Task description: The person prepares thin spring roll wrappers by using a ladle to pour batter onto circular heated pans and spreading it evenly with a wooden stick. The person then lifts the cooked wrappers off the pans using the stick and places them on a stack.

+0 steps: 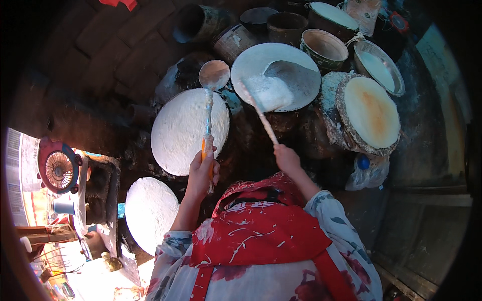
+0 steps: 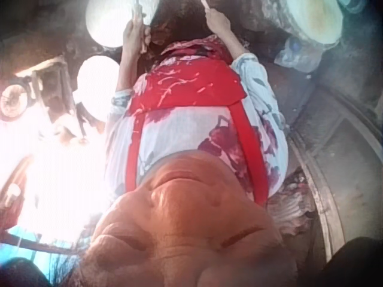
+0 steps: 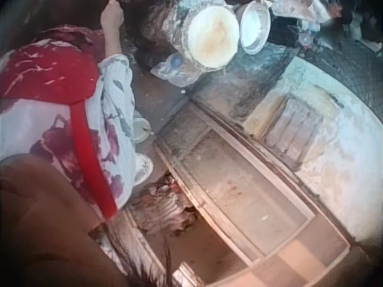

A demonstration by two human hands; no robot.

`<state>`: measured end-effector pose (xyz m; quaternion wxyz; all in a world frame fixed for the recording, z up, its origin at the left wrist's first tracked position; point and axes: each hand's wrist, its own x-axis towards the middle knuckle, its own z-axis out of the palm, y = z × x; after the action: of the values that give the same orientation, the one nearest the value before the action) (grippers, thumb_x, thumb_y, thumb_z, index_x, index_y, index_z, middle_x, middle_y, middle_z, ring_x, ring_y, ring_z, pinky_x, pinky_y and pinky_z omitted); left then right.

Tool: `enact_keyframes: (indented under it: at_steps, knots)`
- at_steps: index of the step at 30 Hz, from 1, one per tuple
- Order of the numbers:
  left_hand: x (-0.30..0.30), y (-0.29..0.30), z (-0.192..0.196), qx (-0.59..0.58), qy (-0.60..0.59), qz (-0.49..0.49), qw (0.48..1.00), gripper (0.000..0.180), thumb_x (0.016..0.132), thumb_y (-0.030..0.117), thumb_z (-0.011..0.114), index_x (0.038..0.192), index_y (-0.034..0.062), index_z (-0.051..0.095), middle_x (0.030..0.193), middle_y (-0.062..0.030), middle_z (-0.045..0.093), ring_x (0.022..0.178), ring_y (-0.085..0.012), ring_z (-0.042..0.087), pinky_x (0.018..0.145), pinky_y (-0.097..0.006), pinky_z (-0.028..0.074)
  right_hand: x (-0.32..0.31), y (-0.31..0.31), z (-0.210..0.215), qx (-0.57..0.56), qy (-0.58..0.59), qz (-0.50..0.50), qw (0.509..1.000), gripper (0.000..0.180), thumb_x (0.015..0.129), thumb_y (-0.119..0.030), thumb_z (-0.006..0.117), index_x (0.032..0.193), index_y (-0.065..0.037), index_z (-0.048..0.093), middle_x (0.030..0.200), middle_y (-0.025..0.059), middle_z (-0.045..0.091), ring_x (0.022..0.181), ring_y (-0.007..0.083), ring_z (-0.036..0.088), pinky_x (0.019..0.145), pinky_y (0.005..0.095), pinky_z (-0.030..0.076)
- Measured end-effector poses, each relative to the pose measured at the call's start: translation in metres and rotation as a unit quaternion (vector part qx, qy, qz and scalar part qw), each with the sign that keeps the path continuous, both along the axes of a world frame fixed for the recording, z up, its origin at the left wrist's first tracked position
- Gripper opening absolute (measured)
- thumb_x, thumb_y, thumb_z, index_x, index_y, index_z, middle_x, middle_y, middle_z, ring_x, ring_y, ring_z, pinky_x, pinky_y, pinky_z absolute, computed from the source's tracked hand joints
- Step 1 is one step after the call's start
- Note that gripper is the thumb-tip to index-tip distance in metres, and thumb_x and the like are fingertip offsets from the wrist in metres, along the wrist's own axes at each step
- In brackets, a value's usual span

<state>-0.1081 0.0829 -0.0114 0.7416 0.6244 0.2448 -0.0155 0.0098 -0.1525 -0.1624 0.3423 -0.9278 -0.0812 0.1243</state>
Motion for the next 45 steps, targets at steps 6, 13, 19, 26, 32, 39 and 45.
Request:
enact_keyframes:
  at_steps: [6,13,19,26,32,39,45]
  knots:
    - [0.005,0.001,0.0,-0.073,-0.003,-0.005,0.997,0.033,0.098,0.033,0.045,0.113,0.0046,0.047,0.063,-0.003,0.046,0.042,-0.0109,0.041,0.04,-0.023,0.035,0.017,-0.055,-0.013,0.095,0.022,-0.118,0.988,0.034,0.095,-0.031,0.041,0.082,-0.005,0.059,0.073,0.0183,0.062,0.073,0.0386,0.06,0.066,0.0477,0.045]
    - [0.024,-0.005,-0.002,-0.123,-0.013,-0.016,0.992,0.032,0.098,0.034,0.043,0.112,0.0053,0.046,0.062,-0.0019,0.044,0.04,-0.0105,0.04,0.039,-0.023,0.035,0.036,-0.095,-0.007,0.0,-0.001,-0.071,0.997,0.039,0.094,-0.034,0.039,0.08,-0.005,0.061,0.075,0.0181,0.063,0.074,0.0369,0.061,0.069,0.0473,0.046]
    - [0.036,-0.021,-0.005,-0.089,0.014,-0.002,0.996,0.031,0.098,0.033,0.043,0.112,0.0056,0.046,0.062,-0.0013,0.043,0.041,-0.0097,0.039,0.039,-0.023,0.034,0.033,-0.097,0.02,-0.096,0.028,0.095,0.99,0.033,0.094,-0.033,0.043,0.088,-0.007,0.062,0.08,0.021,0.064,0.079,0.0403,0.062,0.072,0.05,0.048]
    - [0.064,-0.044,-0.001,-0.07,0.028,0.004,0.997,0.033,0.098,0.035,0.043,0.111,0.0045,0.045,0.062,-0.0015,0.043,0.041,-0.0097,0.039,0.039,-0.022,0.034,0.093,-0.137,-0.004,-0.069,-0.003,0.0,0.998,0.035,0.095,-0.034,0.04,0.084,-0.007,0.06,0.077,0.0196,0.064,0.075,0.0387,0.062,0.068,0.0506,0.047]
    - [0.068,-0.06,0.0,-0.065,0.055,0.021,0.996,0.034,0.099,0.035,0.042,0.113,0.0048,0.045,0.062,-0.0014,0.043,0.04,-0.0092,0.039,0.038,-0.022,0.034,0.111,-0.154,-0.007,-0.14,0.032,0.028,0.989,0.034,0.095,-0.034,0.042,0.087,-0.006,0.059,0.08,0.0179,0.066,0.075,0.0374,0.064,0.067,0.05,0.049]
    - [0.094,-0.077,-0.003,-0.081,0.064,0.019,0.994,0.03,0.099,0.032,0.041,0.113,0.006,0.046,0.063,-0.0009,0.043,0.04,-0.0087,0.038,0.038,-0.022,0.034,0.123,-0.166,-0.001,-0.135,-0.037,0.209,0.968,0.031,0.094,-0.034,0.044,0.088,-0.008,0.059,0.073,0.0166,0.065,0.072,0.0379,0.064,0.066,0.0502,0.049]
    - [0.095,-0.096,0.0,-0.113,0.084,0.047,0.989,0.031,0.099,0.034,0.041,0.114,0.0072,0.045,0.063,-0.0014,0.043,0.04,-0.009,0.038,0.038,-0.021,0.034,0.209,-0.188,0.006,-0.149,-0.049,0.053,0.986,0.032,0.095,-0.033,0.042,0.092,-0.006,0.059,0.08,0.0206,0.064,0.078,0.0417,0.061,0.069,0.0517,0.048]
